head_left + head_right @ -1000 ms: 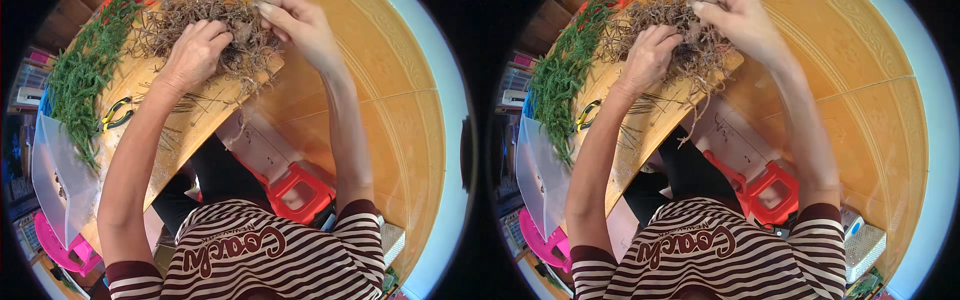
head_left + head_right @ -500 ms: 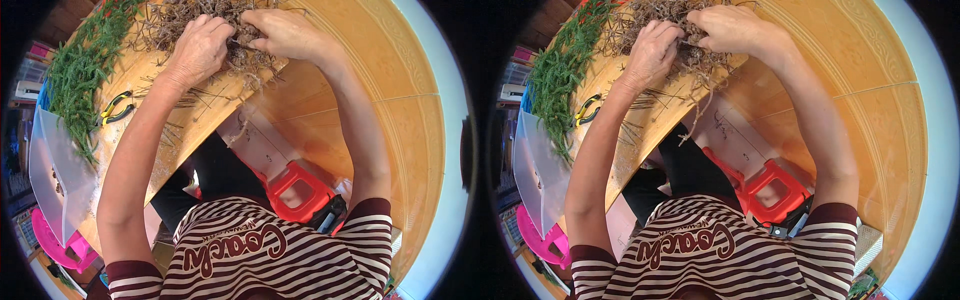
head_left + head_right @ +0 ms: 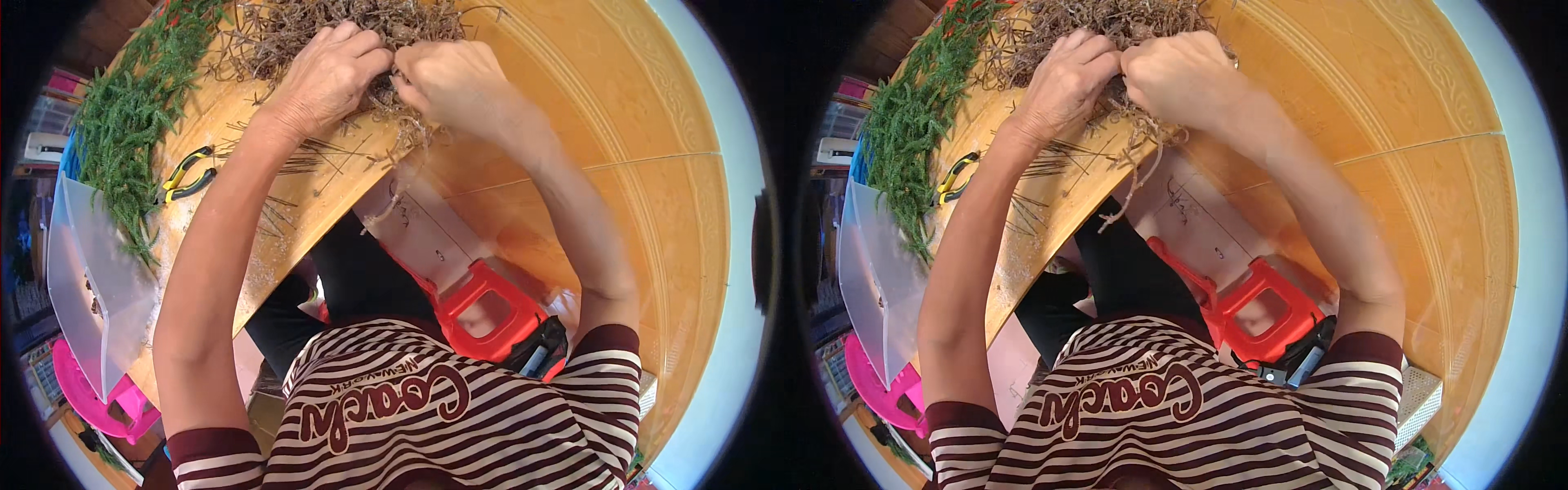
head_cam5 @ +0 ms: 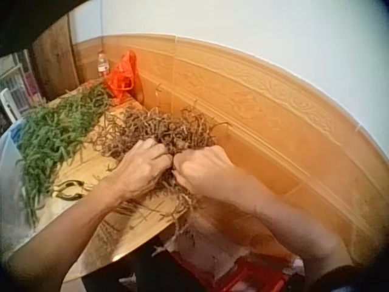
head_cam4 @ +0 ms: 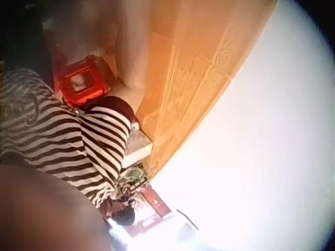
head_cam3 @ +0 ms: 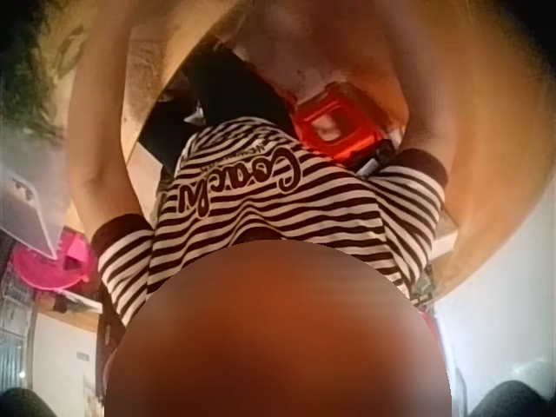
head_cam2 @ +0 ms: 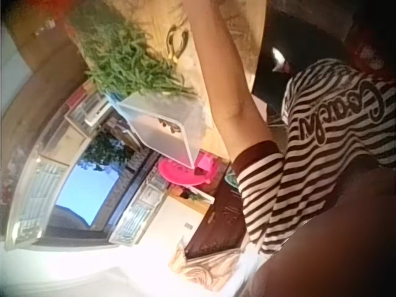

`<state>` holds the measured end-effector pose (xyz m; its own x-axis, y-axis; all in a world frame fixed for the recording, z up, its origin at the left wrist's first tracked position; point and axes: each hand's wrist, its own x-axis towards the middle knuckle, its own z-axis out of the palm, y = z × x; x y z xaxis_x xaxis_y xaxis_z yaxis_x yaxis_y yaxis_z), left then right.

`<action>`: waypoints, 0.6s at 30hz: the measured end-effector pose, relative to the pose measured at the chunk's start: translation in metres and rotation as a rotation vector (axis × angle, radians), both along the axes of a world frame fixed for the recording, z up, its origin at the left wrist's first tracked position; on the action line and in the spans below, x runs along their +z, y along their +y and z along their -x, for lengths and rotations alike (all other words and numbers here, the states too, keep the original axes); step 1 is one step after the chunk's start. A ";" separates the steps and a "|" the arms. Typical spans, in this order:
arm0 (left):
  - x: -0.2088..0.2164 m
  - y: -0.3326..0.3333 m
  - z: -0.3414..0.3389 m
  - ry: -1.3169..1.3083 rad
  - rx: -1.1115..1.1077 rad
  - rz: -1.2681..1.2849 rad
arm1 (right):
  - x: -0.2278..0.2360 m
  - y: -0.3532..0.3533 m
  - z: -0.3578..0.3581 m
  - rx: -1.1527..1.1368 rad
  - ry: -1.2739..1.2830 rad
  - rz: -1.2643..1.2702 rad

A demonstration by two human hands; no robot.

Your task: The person is manually sorting and untangling bunches of dried plant roots on a wooden table, placing cleaned parts into containers.

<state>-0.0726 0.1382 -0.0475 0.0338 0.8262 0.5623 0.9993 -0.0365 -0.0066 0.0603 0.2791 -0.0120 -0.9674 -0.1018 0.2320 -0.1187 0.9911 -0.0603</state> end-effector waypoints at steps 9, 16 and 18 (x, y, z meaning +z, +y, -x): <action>-0.004 -0.010 0.026 0.092 0.063 0.008 | -0.012 -0.017 -0.022 -0.086 -0.584 0.949; 0.027 -0.009 -0.034 -0.303 0.095 -0.332 | 0.002 -0.005 -0.038 -0.079 0.035 1.092; 0.029 -0.013 -0.056 -1.025 0.118 -0.405 | 0.008 -0.004 -0.041 -0.123 0.210 1.104</action>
